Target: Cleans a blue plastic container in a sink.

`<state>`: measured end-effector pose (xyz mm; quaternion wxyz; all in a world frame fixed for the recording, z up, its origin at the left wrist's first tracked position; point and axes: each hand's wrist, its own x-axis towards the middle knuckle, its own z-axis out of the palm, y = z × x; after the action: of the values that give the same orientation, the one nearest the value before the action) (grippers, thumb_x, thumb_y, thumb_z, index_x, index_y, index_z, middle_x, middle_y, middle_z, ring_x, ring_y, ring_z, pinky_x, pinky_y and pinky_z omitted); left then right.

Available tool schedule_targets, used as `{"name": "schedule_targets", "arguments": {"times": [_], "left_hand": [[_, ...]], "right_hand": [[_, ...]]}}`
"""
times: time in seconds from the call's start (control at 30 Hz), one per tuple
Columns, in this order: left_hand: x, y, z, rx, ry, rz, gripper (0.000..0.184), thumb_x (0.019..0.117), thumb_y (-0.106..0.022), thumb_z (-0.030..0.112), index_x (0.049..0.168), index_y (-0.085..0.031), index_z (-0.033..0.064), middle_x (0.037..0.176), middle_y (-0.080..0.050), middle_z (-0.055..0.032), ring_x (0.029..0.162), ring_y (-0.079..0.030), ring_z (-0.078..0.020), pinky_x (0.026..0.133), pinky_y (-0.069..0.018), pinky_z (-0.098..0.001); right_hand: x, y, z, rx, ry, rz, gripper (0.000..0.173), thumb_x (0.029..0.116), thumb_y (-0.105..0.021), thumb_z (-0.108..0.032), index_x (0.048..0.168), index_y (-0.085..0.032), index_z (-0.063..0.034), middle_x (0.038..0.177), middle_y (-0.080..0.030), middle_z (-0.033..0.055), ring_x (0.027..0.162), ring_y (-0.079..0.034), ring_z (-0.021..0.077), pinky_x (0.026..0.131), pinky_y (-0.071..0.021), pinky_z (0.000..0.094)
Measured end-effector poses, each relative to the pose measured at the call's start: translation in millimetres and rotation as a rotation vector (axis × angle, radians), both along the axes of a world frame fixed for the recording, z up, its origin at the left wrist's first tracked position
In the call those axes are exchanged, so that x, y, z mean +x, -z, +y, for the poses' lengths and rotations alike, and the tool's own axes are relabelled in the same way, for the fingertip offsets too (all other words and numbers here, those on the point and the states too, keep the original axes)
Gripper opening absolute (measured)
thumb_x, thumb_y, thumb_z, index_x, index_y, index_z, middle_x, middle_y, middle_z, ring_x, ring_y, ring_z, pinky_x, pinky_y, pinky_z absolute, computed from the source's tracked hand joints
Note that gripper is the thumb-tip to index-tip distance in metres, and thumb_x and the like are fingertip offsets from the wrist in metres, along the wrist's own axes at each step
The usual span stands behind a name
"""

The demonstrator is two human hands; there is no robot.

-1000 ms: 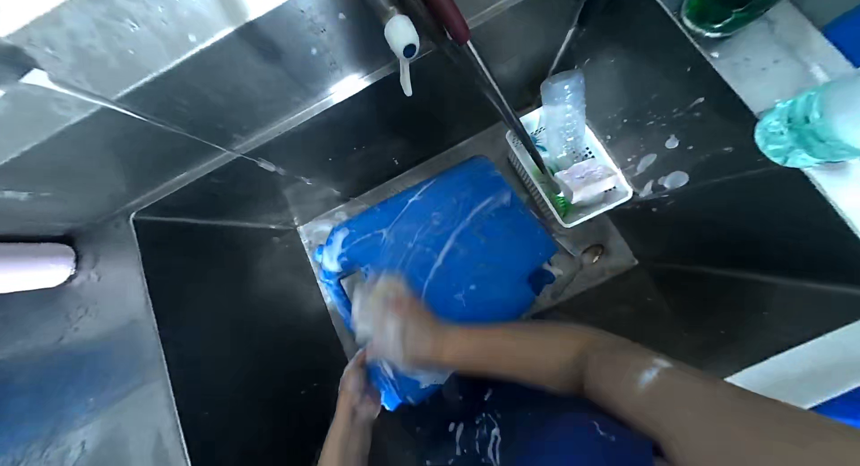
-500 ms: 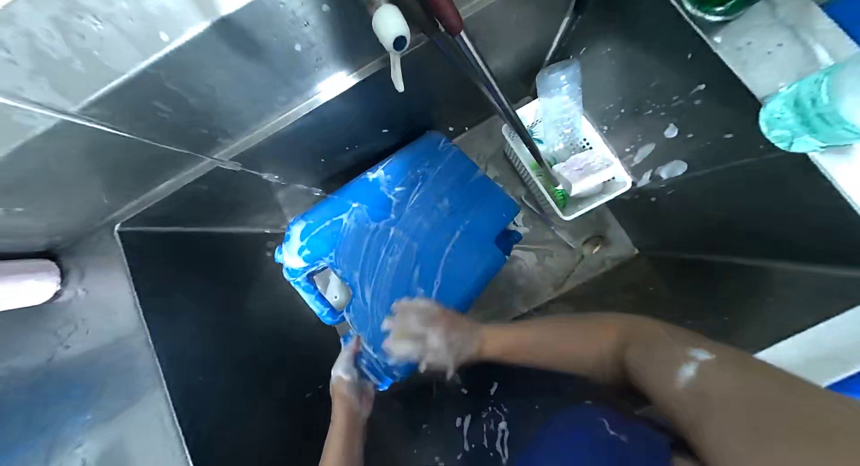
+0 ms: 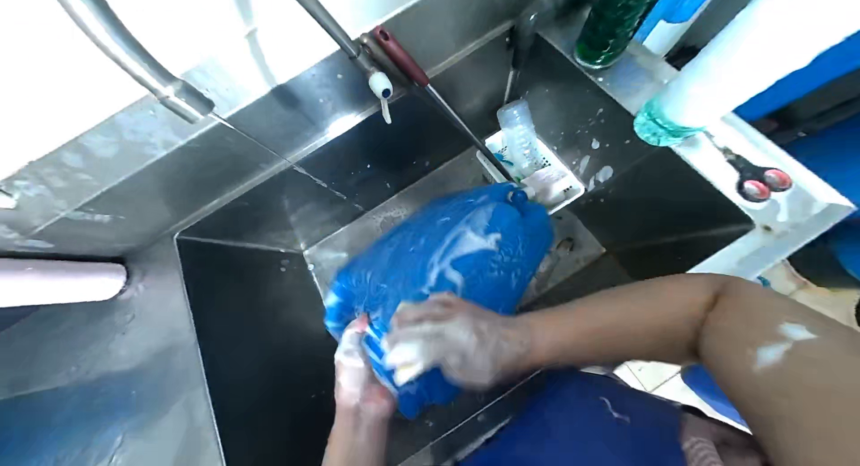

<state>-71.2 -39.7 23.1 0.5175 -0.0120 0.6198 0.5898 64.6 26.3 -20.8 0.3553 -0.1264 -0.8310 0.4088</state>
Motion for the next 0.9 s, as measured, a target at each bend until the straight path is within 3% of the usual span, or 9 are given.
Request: {"name": "schedule_targets", "arguments": {"times": [0.07,0.17,0.37,0.47,0.53,0.63,0.7,0.83,0.9], "left_hand": [[-16.0,10.0,-1.3,-0.07,-0.094,-0.099,0.035,0.1083,-0.024,0.024,0.092,-0.054,0.0155,0.071,-0.066,0.0016,0.065,-0.069,-0.0089,0.054,-0.0583,-0.0282],[-32.6,53.0,1.2,-0.047,-0.249,-0.13,0.024,0.1071,-0.028,0.02,0.097,-0.049,0.0133,0.074,-0.06,0.0,0.065,-0.064,-0.0096,0.056,-0.0549,-0.0279],[-42.4,55.2,19.1,0.001,-0.167,0.111,0.023,0.1052,-0.029,0.015,0.096,-0.049,0.0088,0.07,-0.058,-0.0023,0.059,-0.06,-0.0097,0.053,-0.0519,-0.0268],[-60.7,87.3,-32.2,-0.201,0.191,0.479,0.05,0.1143,-0.027,0.03,0.143,-0.05,-0.0024,0.135,-0.06,-0.0208,0.121,-0.061,-0.0242,0.102,-0.0498,-0.0424],[-70.0,111.7,-51.8,-0.287,0.256,0.603,0.056,0.1145,-0.022,0.033,0.147,-0.045,-0.0065,0.147,-0.05,-0.0282,0.136,-0.051,-0.0326,0.114,-0.0401,-0.0487],[-98.0,113.7,-53.6,-0.38,0.265,0.677,0.059,0.114,-0.023,0.037,0.139,-0.053,-0.0073,0.135,-0.058,-0.0282,0.123,-0.059,-0.0332,0.103,-0.0473,-0.051],[-127.0,110.2,-59.1,-0.396,0.324,0.708,0.059,0.114,-0.022,0.035,0.143,-0.048,-0.0083,0.142,-0.054,-0.0303,0.131,-0.055,-0.0369,0.109,-0.0427,-0.0541],[-147.1,107.8,-65.6,-0.468,0.301,0.739,0.059,0.1135,-0.026,0.038,0.141,-0.053,-0.0057,0.14,-0.056,-0.029,0.127,-0.057,-0.0366,0.106,-0.0438,-0.056],[-146.8,109.4,-62.9,-0.47,0.311,0.764,0.057,0.1134,-0.029,0.037,0.136,-0.056,-0.0073,0.136,-0.058,-0.0293,0.124,-0.058,-0.0353,0.105,-0.0442,-0.0545]], "right_hand": [[31.1,30.4,47.6,0.034,0.212,-0.21,0.026,0.0966,-0.057,-0.005,0.115,-0.074,0.002,0.122,-0.072,0.0176,0.119,-0.066,0.0291,0.105,-0.0504,0.047],[59.3,68.2,114.2,0.032,0.465,-0.564,0.04,0.0945,-0.059,-0.01,0.13,-0.062,0.0069,0.135,-0.057,0.031,0.125,-0.055,0.0477,0.1,-0.0429,0.0665],[-53.5,24.7,-11.9,0.149,0.251,-0.407,0.027,0.0958,-0.062,-0.013,0.117,-0.072,0.0015,0.111,-0.071,0.0245,0.106,-0.069,0.0413,0.086,-0.0558,0.0566],[16.5,77.2,61.9,-0.024,0.58,-0.453,0.037,0.0958,-0.064,-0.013,0.128,-0.068,0.004,0.124,-0.07,0.0235,0.115,-0.069,0.0372,0.098,-0.0547,0.0549],[34.3,82.8,88.1,-0.143,0.718,-0.6,0.038,0.0961,-0.062,-0.021,0.127,-0.063,0.002,0.126,-0.066,0.0243,0.117,-0.065,0.0408,0.096,-0.0504,0.0614],[-40.0,97.8,5.7,0.042,0.487,-0.429,0.039,0.0901,-0.073,-0.024,0.122,-0.072,-0.0009,0.128,-0.069,0.0192,0.125,-0.061,0.0354,0.109,-0.0444,0.0569],[-70.8,78.7,-36.3,0.061,0.152,-0.497,0.049,0.0957,-0.07,-0.019,0.14,-0.06,0.0004,0.149,-0.055,0.0214,0.144,-0.045,0.0387,0.119,-0.0302,0.0593],[-6.1,63.0,53.0,-0.134,0.193,-0.865,0.048,0.1051,-0.056,-0.039,0.138,-0.063,-0.0058,0.14,-0.061,0.0205,0.133,-0.055,0.0395,0.113,-0.039,0.0612],[36.1,70.9,76.2,-0.117,0.109,-1.025,0.056,0.1027,-0.054,-0.053,0.117,-0.07,-0.0008,0.119,-0.068,0.0244,0.117,-0.063,0.0434,0.101,-0.0451,0.0662]]}}
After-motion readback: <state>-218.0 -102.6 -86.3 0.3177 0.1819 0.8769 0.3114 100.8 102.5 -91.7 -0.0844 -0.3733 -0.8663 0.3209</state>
